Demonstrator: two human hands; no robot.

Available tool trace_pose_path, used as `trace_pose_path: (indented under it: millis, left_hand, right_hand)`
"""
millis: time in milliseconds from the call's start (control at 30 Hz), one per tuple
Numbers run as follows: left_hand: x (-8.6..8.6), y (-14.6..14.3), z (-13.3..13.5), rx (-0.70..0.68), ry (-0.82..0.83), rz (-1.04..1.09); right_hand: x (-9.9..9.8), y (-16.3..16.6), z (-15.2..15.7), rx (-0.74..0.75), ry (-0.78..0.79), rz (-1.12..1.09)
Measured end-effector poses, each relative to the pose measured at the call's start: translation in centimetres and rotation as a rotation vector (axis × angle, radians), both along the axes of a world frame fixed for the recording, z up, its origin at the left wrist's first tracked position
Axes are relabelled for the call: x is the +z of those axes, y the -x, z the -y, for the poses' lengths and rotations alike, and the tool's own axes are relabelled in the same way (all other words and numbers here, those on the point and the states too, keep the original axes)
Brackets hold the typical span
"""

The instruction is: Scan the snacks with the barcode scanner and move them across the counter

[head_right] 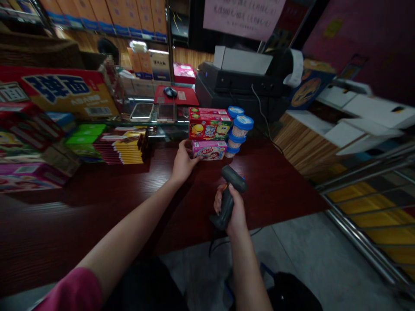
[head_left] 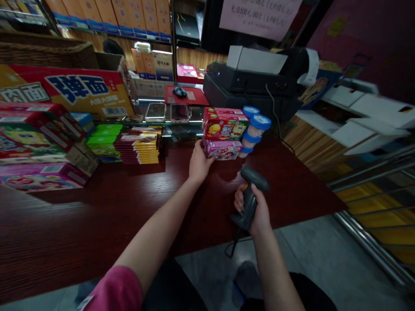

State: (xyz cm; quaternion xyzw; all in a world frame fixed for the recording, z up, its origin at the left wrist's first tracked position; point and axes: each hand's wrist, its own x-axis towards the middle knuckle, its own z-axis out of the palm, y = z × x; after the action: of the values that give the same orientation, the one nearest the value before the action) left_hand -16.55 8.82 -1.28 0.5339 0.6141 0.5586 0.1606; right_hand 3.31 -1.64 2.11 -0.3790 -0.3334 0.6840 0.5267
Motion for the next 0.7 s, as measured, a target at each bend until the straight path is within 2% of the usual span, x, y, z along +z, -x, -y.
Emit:
trace_pose_path:
  millis: [233,367,467,567,633,700]
  left_hand:
    - [-0.5,0.4,0.3,0.014,-0.044,0.047]
    - [-0.8,1.9,2.7,-0.013,-0.062,0.037]
    - [-0.7,4.8,6.8,-0.084,-0.076,-0.012]
    - [0.3,9.2,12.4,-0.136,-0.080,-0.114]
    - [1.3,12.7,16.4,-0.111,-0.080,-0.218]
    - [2.2,16.4,20.3,-0.048,-0.086,-0.330]
  right_hand:
    - [0.6,0.1,0.3,-0.001,-0.095,0.124]
    - [1.5,0.3,0.9,0.000,-0.082,0.118]
    - [2.0,1.1,1.8,0.034,-0.034,0.100]
    - [2.3,3.1,3.2,0.026,-0.003,0.093]
    - [2.4,5.3,4.3,0.026,0.008,0.092]
    - [2.3,7.8,5.4,0.087,0.013,0.085]
